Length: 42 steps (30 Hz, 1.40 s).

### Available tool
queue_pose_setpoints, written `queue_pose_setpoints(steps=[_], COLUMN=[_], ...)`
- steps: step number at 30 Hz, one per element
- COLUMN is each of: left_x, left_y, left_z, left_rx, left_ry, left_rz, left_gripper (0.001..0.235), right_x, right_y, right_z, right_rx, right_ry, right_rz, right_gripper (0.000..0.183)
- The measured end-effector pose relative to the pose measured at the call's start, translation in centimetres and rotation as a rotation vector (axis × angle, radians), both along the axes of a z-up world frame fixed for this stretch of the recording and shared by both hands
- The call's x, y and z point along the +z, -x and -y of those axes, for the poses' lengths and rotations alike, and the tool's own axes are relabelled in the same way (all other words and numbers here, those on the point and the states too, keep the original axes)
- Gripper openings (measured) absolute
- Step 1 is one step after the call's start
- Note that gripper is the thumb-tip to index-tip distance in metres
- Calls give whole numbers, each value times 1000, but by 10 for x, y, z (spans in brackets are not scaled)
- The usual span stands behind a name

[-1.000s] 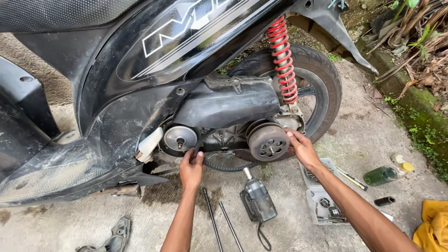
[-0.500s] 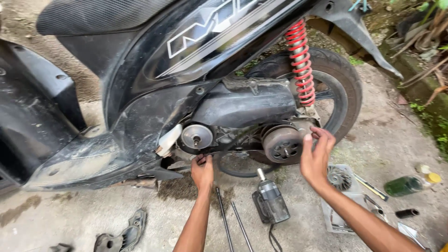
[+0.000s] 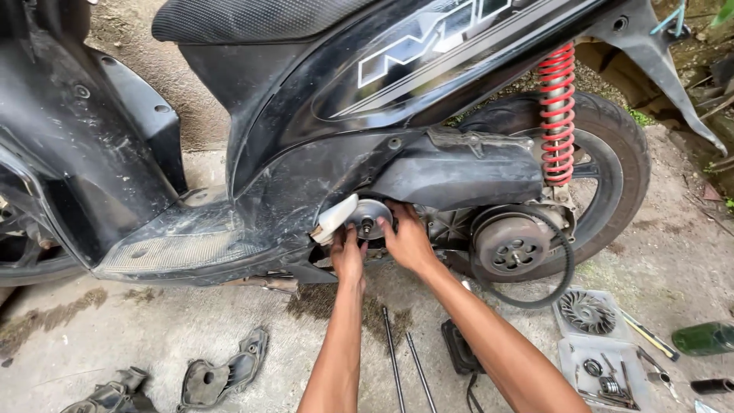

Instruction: Disassembling a motorcycle's CVT transmission system to inspect and service the components

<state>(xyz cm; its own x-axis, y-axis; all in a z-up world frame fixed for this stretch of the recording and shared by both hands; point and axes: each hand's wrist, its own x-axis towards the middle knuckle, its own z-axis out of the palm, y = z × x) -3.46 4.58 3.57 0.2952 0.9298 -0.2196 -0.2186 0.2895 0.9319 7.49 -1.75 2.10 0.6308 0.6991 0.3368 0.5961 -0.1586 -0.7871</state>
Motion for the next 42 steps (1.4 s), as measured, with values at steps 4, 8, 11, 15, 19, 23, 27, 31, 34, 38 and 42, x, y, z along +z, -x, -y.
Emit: queue_pose_setpoints(steps=[4, 8, 11, 15, 19, 23, 27, 31, 34, 38, 42], left_x=[-27, -73, -100, -101, -101, -98, -114, -74, -76, -103, -101], left_y=[-6, -30, -40, -40, -44, -53, -56, -44, -39, -48, -45], left_z=[-17, -41, -57, -56, -54, -50, -50, -27, -28, -46, -42], left_rx=[17, 192, 229, 224, 253, 230, 226, 180, 130, 99, 59], left_ry=[-4, -62, -62, -45, -43, 5, 49, 130, 232, 358, 404], left_rz=[64, -52, -48, -20, -32, 56, 115, 217, 370, 591, 647], left_gripper=[58, 50, 45, 47, 42, 35, 35, 35, 30, 26, 25], right_x=[-3, -20, -23, -43, -6, -6, -16, -21, -19, 4, -3], right_y=[0, -6, -10, -14, 6, 3, -9, -13, -21, -19, -31], right_z=[-16, -36, -46, -58, -43, -48, -49, -48, -45, -40, -45], right_rx=[-94, -154, -172, -208, -194, -161, -128, -103, -76, -20, 4], right_ry=[54, 108, 172, 184, 123, 119, 188, 229, 284, 387, 386], right_rz=[71, 66, 36, 28, 13, 60, 73, 66, 35, 8, -17], right_gripper=[44, 50, 53, 53, 51, 54, 54, 53, 53, 53, 53])
